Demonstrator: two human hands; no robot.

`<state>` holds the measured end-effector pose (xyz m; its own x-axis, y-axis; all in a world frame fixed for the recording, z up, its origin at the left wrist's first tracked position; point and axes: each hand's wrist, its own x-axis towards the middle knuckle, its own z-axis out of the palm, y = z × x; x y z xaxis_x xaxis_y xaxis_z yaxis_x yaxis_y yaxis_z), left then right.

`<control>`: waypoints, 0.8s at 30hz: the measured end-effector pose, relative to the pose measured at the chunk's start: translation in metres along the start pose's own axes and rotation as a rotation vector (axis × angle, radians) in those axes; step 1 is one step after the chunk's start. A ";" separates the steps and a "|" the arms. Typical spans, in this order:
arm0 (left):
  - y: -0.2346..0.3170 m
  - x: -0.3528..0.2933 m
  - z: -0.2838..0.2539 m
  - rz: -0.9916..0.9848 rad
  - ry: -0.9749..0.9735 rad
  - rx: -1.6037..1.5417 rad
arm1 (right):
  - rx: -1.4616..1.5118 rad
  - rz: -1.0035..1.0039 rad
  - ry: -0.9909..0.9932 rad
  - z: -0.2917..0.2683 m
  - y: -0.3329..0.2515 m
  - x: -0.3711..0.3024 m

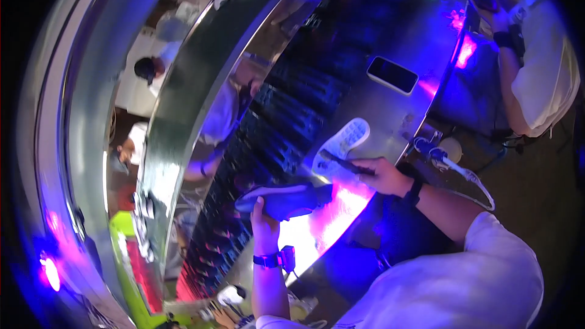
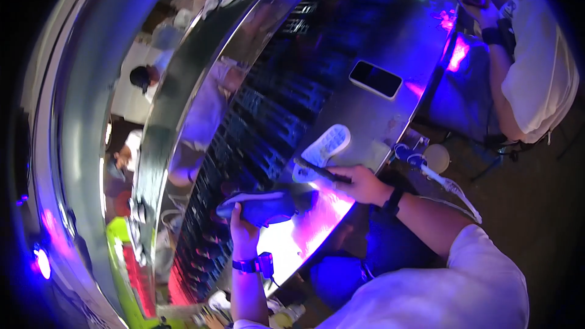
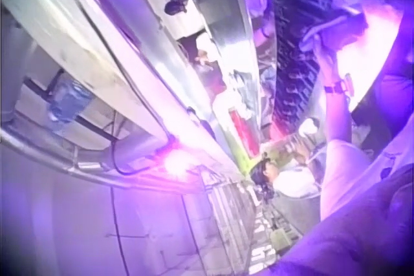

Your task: The recorder is using a tool to apply UV glue or adhesive to the upper of a pink sneaker and then placing it onto an assembly line conveyor.

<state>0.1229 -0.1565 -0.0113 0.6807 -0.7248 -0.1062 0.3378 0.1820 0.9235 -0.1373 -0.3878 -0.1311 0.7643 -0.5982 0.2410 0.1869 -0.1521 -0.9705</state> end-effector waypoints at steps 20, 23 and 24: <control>-0.125 -0.237 0.006 0.779 0.196 1.349 | -0.377 -0.021 -0.463 0.086 -0.041 -0.040; -0.132 -0.243 0.003 0.785 0.157 1.296 | -0.352 0.004 -0.434 0.091 -0.037 -0.038; -0.133 -0.244 0.000 0.780 0.135 1.319 | -0.361 0.004 -0.438 0.092 -0.038 -0.037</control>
<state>-0.0887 -0.0041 -0.1085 0.4858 -0.6550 0.5787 -0.8669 -0.2765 0.4148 -0.1155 -0.2872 -0.1040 0.9636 -0.2291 0.1380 0.0191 -0.4557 -0.8899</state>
